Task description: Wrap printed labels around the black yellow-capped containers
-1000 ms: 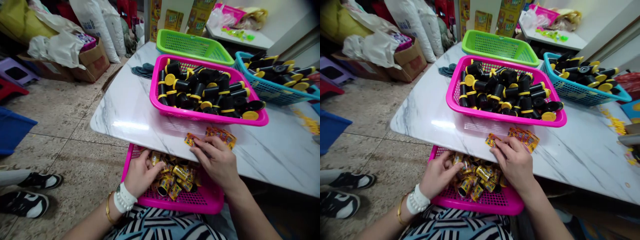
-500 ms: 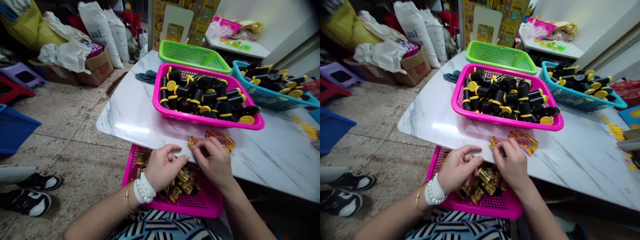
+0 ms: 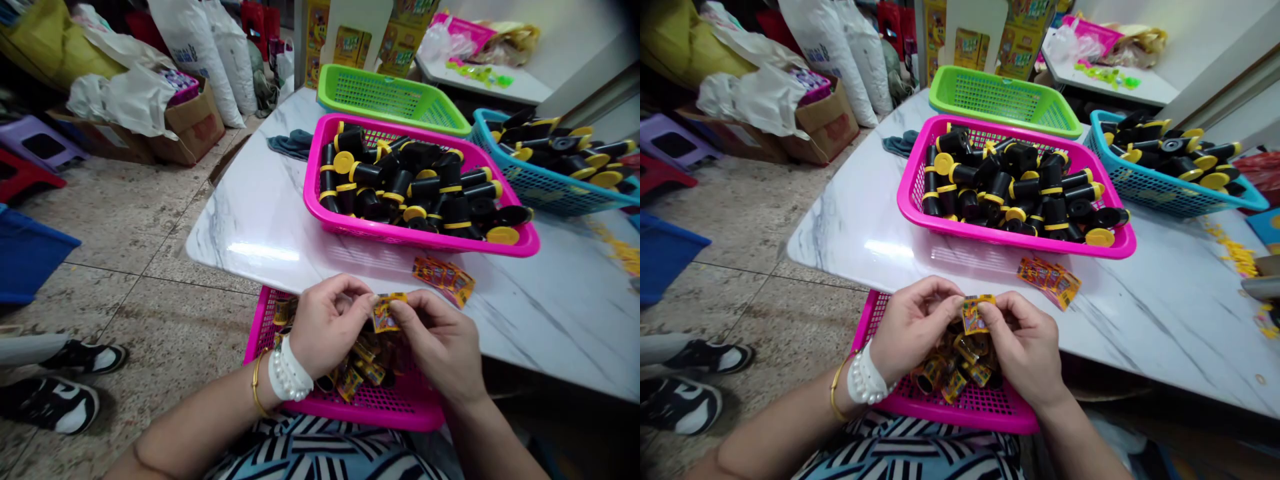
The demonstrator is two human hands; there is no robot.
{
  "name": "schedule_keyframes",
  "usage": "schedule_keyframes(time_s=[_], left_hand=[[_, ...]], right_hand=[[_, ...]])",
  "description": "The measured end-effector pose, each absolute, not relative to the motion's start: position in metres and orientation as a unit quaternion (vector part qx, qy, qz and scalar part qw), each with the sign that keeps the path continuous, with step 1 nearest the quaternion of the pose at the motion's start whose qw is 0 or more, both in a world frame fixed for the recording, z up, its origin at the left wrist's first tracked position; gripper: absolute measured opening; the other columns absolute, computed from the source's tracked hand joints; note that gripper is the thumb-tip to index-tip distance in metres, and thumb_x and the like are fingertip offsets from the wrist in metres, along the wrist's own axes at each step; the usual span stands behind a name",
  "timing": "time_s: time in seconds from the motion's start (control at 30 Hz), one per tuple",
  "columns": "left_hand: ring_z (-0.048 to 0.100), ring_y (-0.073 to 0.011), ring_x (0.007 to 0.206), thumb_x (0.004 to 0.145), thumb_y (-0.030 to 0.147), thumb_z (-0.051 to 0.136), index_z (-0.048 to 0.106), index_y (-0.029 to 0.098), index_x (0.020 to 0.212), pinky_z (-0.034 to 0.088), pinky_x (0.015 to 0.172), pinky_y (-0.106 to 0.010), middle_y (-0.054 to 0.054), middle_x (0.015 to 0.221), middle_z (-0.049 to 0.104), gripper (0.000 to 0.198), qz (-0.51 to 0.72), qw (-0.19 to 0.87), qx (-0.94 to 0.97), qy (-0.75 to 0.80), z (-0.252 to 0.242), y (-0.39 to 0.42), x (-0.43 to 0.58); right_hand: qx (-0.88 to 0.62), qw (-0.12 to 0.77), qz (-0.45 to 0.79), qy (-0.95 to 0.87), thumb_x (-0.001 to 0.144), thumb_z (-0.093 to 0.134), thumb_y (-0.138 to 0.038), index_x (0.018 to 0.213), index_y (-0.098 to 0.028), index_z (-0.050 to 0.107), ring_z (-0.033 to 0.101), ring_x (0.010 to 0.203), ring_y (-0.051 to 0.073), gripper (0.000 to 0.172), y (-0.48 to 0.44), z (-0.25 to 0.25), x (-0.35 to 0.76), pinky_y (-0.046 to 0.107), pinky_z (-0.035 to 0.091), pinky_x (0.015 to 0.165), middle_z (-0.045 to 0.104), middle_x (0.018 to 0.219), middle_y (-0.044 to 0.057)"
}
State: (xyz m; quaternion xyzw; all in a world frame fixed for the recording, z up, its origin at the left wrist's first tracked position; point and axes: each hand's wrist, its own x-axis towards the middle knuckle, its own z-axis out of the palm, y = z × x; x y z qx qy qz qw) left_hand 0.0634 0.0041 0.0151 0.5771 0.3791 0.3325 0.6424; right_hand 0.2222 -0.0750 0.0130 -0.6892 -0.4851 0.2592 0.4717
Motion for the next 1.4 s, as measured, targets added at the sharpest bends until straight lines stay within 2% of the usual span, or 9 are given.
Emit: schedule_keyframes(time_s=[0.17,0.5,0.63,0.7,0.8,0.93,1.13,1.27,1.4], left_hand=[[0.049,-0.0093,0.047,0.092,0.038,0.064,0.076,0.016,0.079,0.037,0.042,-0.02,-0.002,0.059,0.064,0.027,0.375,0.608,0.568,0.409,0.015,-0.017,0.052],[0.056,-0.0095,0.058,0.081,0.024,0.076,0.079,0.015,0.084,0.048,0.055,-0.021,-0.003,0.07,0.067,0.01,0.438,0.585,0.548,0.407,0.01,-0.014,0.049],[0.048,-0.0039,0.042,0.081,0.027,0.076,0.07,0.015,0.103,0.04,0.04,-0.017,0.0,0.076,0.067,0.026,0.451,0.656,0.438,0.418,0.009,-0.013,0.044],[0.048,-0.0043,0.04,0.082,0.028,0.075,0.069,0.016,0.099,0.039,0.037,-0.017,0.001,0.072,0.066,0.023,0.448,0.661,0.422,0.43,0.01,-0.012,0.041],[0.053,-0.0072,0.048,0.081,0.026,0.075,0.073,0.015,0.082,0.044,0.045,-0.018,-0.001,0.066,0.066,0.011,0.432,0.628,0.481,0.433,0.011,-0.013,0.041],[0.061,-0.0125,0.065,0.079,0.023,0.076,0.077,0.016,0.075,0.053,0.06,-0.023,-0.005,0.076,0.07,0.008,0.447,0.59,0.532,0.411,0.009,-0.014,0.043],[0.06,-0.0099,0.058,0.077,0.023,0.079,0.07,0.017,0.093,0.052,0.055,-0.02,-0.001,0.073,0.067,0.019,0.485,0.613,0.429,0.453,0.006,-0.009,0.04],[0.065,-0.0142,0.07,0.079,0.021,0.077,0.077,0.017,0.08,0.055,0.062,-0.023,-0.004,0.076,0.069,0.005,0.484,0.579,0.503,0.422,0.009,-0.008,0.039],[0.067,-0.0171,0.075,0.079,0.02,0.077,0.082,0.017,0.085,0.056,0.066,-0.026,-0.007,0.08,0.071,0.008,0.469,0.59,0.523,0.399,0.006,-0.01,0.043]], right_hand=[[-0.707,0.5,0.186,-0.465,0.092,0.069,-0.036,0.07,-0.019,0.067,0.046,0.045,0.009,0.028,-0.075,0.007,0.209,0.019,0.041,0.042,0.053,0.05,-0.005],[-0.678,0.491,0.159,-0.523,0.093,0.068,-0.028,0.074,-0.02,0.068,0.055,0.055,0.011,0.021,-0.074,-0.001,0.195,0.021,0.045,0.052,0.061,0.063,-0.003],[-0.675,0.496,0.131,-0.529,0.092,0.069,-0.026,0.074,-0.02,0.067,0.054,0.055,0.011,0.019,-0.073,-0.005,0.194,0.021,0.044,0.053,0.06,0.063,-0.003],[-0.681,0.502,0.125,-0.518,0.092,0.07,-0.026,0.073,-0.02,0.066,0.053,0.053,0.01,0.02,-0.074,-0.006,0.194,0.021,0.044,0.052,0.06,0.061,-0.004],[-0.68,0.502,0.128,-0.519,0.092,0.07,-0.026,0.075,-0.02,0.067,0.055,0.055,0.011,0.018,-0.075,-0.007,0.193,0.021,0.045,0.053,0.062,0.064,-0.003],[-0.667,0.5,0.113,-0.542,0.092,0.069,-0.022,0.078,-0.021,0.068,0.058,0.061,0.012,0.014,-0.072,-0.01,0.188,0.023,0.047,0.057,0.065,0.069,-0.002],[-0.665,0.496,0.074,-0.553,0.092,0.069,-0.021,0.078,-0.021,0.067,0.056,0.058,0.011,0.014,-0.066,-0.011,0.191,0.022,0.046,0.056,0.063,0.066,-0.004],[-0.673,0.501,0.068,-0.54,0.091,0.07,-0.021,0.077,-0.021,0.066,0.054,0.058,0.01,0.015,-0.067,-0.011,0.193,0.021,0.044,0.056,0.06,0.066,-0.005],[-0.644,0.501,0.098,-0.57,0.092,0.068,-0.017,0.079,-0.021,0.066,0.056,0.059,0.01,0.014,-0.066,-0.01,0.185,0.022,0.046,0.057,0.061,0.068,-0.004]])
